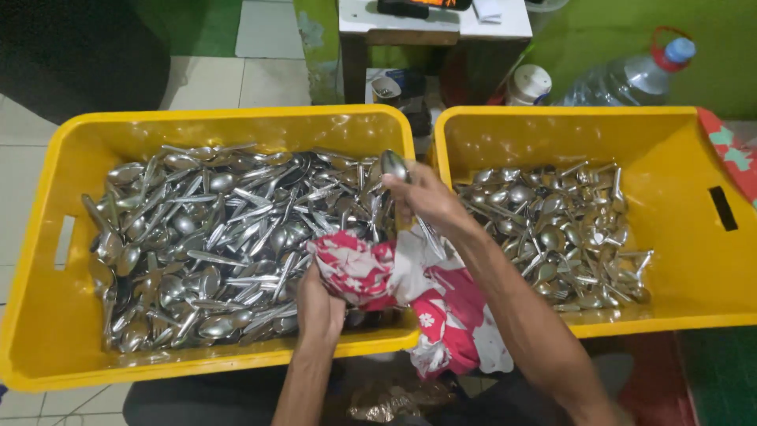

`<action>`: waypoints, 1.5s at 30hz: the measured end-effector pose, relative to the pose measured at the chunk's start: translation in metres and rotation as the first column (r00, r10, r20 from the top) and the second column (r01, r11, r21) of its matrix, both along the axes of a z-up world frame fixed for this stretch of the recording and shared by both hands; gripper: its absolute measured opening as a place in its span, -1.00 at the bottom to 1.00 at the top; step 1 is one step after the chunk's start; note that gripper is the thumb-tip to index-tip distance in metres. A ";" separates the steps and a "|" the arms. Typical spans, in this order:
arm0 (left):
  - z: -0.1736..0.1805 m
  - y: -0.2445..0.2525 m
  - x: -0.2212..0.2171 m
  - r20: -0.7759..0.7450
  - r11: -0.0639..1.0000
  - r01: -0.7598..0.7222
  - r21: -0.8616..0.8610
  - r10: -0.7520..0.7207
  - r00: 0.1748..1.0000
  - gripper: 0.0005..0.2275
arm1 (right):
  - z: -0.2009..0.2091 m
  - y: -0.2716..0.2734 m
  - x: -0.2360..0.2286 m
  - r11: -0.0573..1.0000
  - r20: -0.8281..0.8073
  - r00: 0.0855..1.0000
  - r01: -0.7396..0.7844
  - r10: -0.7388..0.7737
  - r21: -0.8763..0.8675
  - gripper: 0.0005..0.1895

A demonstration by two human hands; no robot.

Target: Wiping and sorting metal spoons from one yellow crate to another using a cloth.

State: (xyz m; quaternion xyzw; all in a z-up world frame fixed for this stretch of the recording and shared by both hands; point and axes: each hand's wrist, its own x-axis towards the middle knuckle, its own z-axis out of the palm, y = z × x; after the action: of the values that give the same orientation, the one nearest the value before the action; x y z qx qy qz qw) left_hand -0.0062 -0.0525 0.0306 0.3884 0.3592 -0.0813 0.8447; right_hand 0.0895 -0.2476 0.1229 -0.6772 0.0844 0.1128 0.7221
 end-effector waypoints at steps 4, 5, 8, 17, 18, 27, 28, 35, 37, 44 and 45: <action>-0.019 0.010 0.012 -0.038 0.999 -0.048 -0.012 0.048 0.998 -0.67 | -0.033 0.028 -0.034 0.875 0.208 0.916 -0.232 0.344 -0.425 -0.52; -0.019 0.007 0.017 -0.036 0.999 -0.051 -0.012 0.050 0.998 -0.67 | -0.034 0.035 -0.041 0.874 0.210 0.914 -0.233 0.346 -0.426 -0.52; -0.020 0.009 0.026 -0.063 0.981 -0.136 -0.140 0.128 0.990 -0.69 | -0.037 0.057 -0.066 0.657 0.181 0.848 -0.233 0.498 -0.717 -0.34; -0.065 0.032 0.044 0.007 0.973 -0.025 -0.229 0.027 1.000 -0.78 | -0.033 0.053 -0.108 0.331 0.074 0.833 -0.136 0.549 -0.934 -0.29; -0.036 0.032 0.039 0.047 0.988 -0.010 -0.157 0.018 0.999 -0.77 | -0.011 0.051 -0.109 0.583 0.203 0.899 -0.068 0.387 -0.809 -0.52; 0.046 -0.015 -0.004 0.284 0.927 0.183 0.329 -0.282 0.917 -0.82 | -0.043 0.047 -0.097 0.892 0.144 0.984 -0.030 0.106 -0.451 -0.85; 0.045 -0.012 -0.002 0.256 0.869 0.177 0.462 -0.322 0.912 -0.82 | -0.046 0.040 -0.097 0.629 0.157 0.953 -0.043 0.259 -0.776 -0.84; 0.062 -0.007 -0.005 0.270 0.705 0.386 0.595 -0.627 0.731 -0.63 | -0.052 0.012 -0.074 0.791 0.351 0.892 -0.012 0.285 -0.611 -0.90; 0.065 -0.011 -0.004 0.287 0.672 0.306 0.674 -0.620 0.730 -0.70 | -0.029 0.016 -0.074 0.862 0.346 0.894 -0.079 0.284 -0.501 -0.79; 0.057 -0.028 -0.010 0.307 0.652 0.414 0.635 -0.705 0.639 -0.62 | -0.043 -0.008 -0.066 0.692 0.397 0.885 0.130 0.241 -0.710 -0.84; 0.051 -0.029 -0.010 0.160 0.599 0.516 0.612 -0.733 0.661 -0.63 | -0.042 -0.020 -0.059 0.647 0.453 0.875 0.246 0.173 -0.722 -0.81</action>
State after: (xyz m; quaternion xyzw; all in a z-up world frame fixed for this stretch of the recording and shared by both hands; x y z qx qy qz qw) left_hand -0.0166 -0.0814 0.0816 0.7100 0.0248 -0.1989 0.6751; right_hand 0.0302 -0.2673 0.0810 -0.9203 -0.0448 -0.1210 0.3693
